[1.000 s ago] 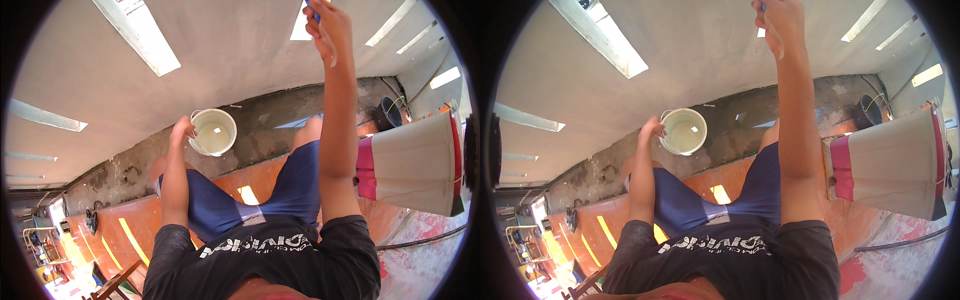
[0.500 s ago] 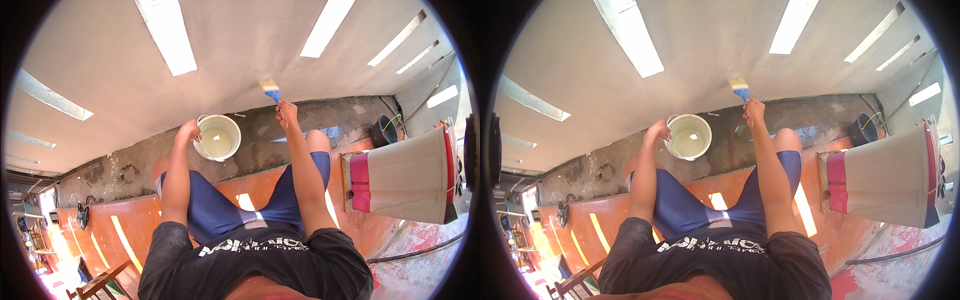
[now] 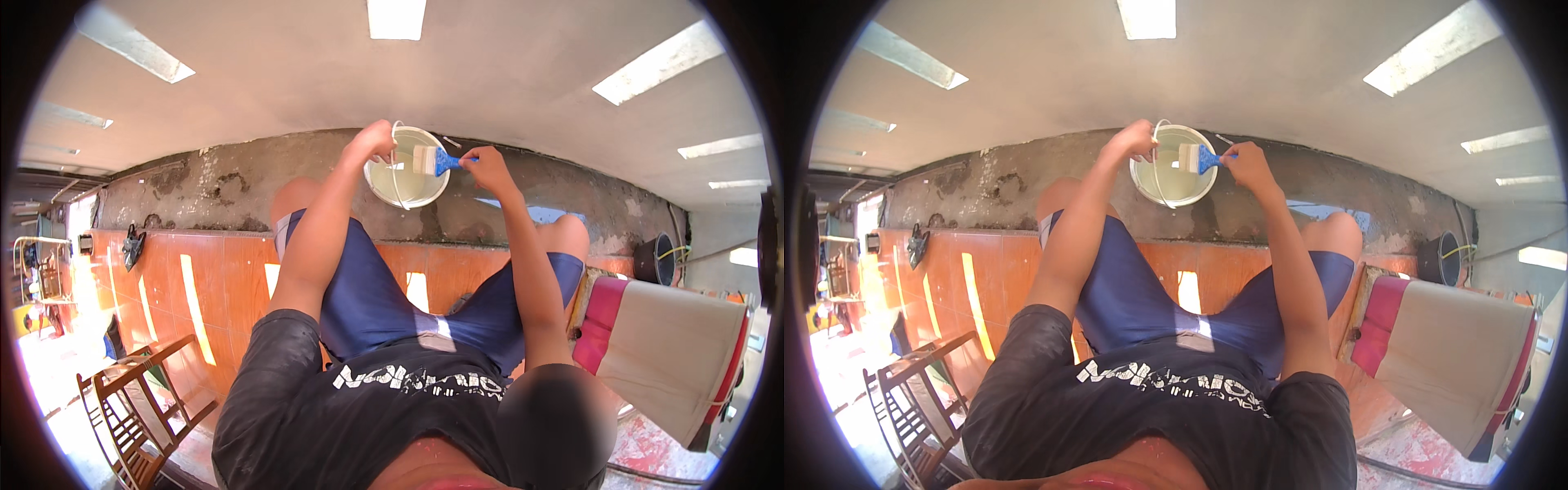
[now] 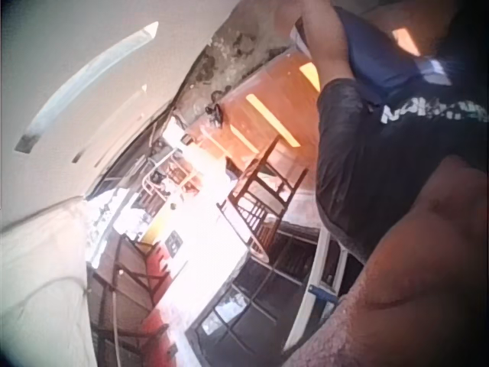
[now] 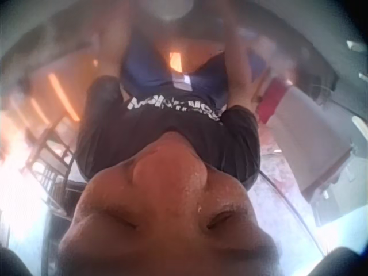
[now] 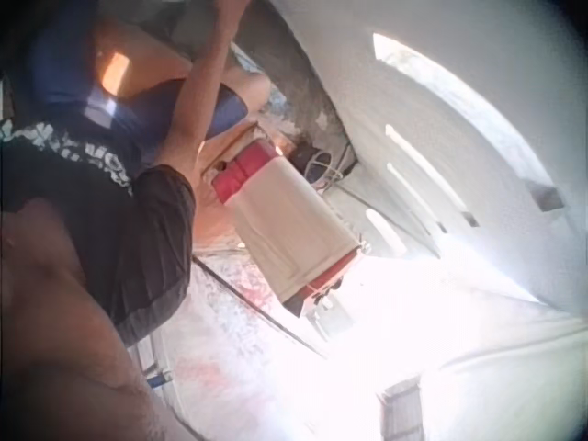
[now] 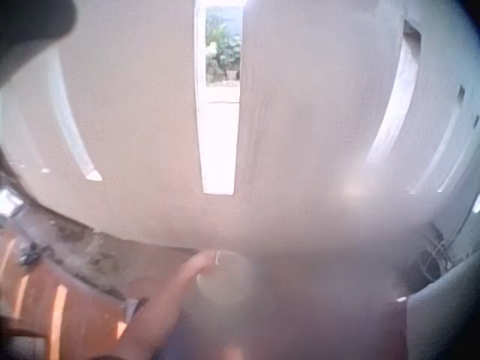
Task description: The person paints a ceiling using a paintbrush and a bucket of paint. They repeatedly dip the brush into the bucket and apply paint to the ceiling surface in a room with tiled flooring and visible construction materials.
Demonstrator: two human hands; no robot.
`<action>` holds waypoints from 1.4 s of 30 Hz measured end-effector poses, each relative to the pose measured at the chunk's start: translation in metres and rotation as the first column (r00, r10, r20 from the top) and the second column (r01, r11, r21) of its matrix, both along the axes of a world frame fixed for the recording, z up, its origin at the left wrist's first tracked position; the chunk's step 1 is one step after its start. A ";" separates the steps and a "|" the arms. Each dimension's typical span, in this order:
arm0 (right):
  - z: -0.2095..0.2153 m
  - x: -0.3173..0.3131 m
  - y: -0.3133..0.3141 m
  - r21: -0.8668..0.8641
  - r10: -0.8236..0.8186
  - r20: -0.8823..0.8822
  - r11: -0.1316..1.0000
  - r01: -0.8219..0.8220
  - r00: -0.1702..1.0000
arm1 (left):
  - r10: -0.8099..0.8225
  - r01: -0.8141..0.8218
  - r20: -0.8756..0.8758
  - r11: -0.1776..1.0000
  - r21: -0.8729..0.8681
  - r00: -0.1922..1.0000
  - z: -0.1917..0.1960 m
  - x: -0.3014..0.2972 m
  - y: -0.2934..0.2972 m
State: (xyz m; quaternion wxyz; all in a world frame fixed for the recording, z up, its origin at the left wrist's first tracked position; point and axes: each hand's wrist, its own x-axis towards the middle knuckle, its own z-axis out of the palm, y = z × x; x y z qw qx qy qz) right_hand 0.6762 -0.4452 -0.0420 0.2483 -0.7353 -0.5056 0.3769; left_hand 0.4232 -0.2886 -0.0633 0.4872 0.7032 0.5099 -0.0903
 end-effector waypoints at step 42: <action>-0.090 -0.174 0.057 0.450 0.523 0.178 0.710 -0.542 0.834 | 0.733 -0.604 -0.174 0.651 0.460 0.657 -0.031 -0.135 -0.124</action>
